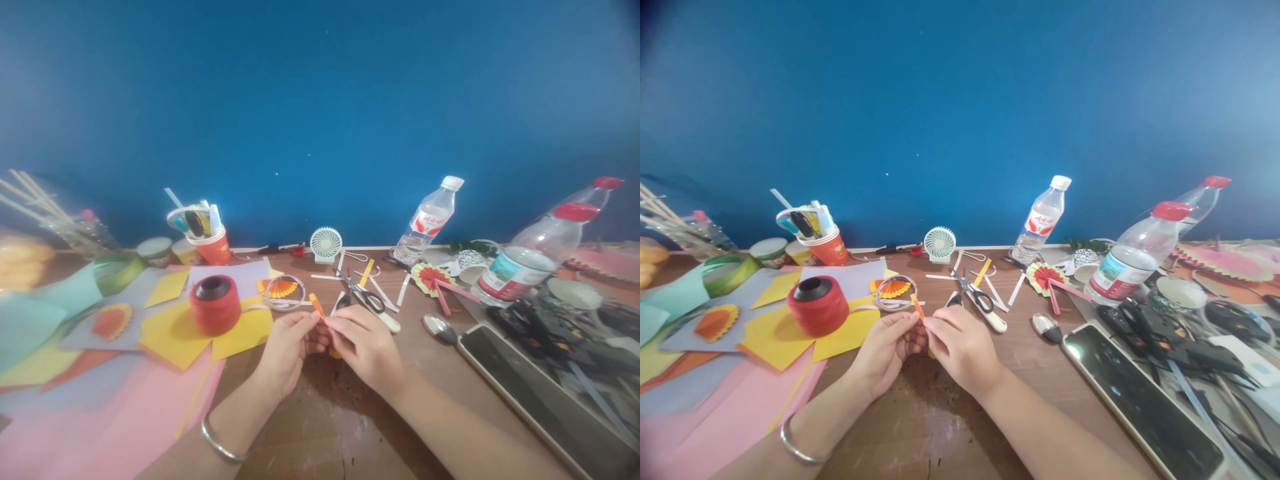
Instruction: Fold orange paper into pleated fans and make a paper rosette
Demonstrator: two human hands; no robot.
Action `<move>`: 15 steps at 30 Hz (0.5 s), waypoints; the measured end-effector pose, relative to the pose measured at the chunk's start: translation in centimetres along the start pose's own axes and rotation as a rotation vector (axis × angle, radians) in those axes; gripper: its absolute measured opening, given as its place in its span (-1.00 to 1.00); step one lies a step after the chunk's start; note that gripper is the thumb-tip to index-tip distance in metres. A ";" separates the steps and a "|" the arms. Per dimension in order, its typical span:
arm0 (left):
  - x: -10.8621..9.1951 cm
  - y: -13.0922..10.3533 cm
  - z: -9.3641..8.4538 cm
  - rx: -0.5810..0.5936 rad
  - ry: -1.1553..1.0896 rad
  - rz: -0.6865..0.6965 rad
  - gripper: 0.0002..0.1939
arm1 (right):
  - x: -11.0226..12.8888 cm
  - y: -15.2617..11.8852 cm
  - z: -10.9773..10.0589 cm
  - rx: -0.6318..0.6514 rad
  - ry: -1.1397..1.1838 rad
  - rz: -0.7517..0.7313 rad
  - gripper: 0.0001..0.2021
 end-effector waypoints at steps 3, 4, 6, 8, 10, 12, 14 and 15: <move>0.1 -0.1 0.0 -0.007 -0.007 -0.011 -0.82 | 0.0 -0.1 -0.2 -0.029 0.003 -0.003 -0.77; 0.1 -0.1 0.0 -0.008 -0.007 -0.011 -0.82 | 0.0 -0.1 -0.3 -0.045 0.007 -0.005 -0.78; 0.0 -0.1 0.0 -0.008 0.002 -0.006 -0.83 | 0.3 0.0 -0.6 -0.087 0.019 -0.018 -0.79; -0.1 0.0 0.1 -0.008 0.019 0.000 -0.82 | 0.5 0.0 -0.8 -0.124 0.036 -0.035 -0.81; -0.1 0.1 0.1 -0.017 0.043 0.003 -0.81 | 0.4 0.0 -1.0 -0.143 0.049 -0.014 -0.84; -0.1 0.2 0.0 -0.036 0.069 0.002 -0.80 | 0.0 0.0 -0.9 -0.142 0.055 0.036 -0.86; -0.1 0.2 -0.1 -0.049 0.092 0.005 -0.80 | -0.2 0.0 -0.9 -0.143 0.058 0.057 -0.85; -0.1 0.3 -0.1 -0.050 0.099 0.008 -0.80 | -0.2 0.0 -0.9 -0.144 0.060 0.051 -0.83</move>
Point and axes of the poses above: each hand's wrist, its own y-axis towards the middle knuckle, its own z-axis out of the palm, x = y × z, the point moved 8 cm from there along y, towards the middle knuckle, and after that the axes turned 7 degrees about y, right-handed, at the moved point
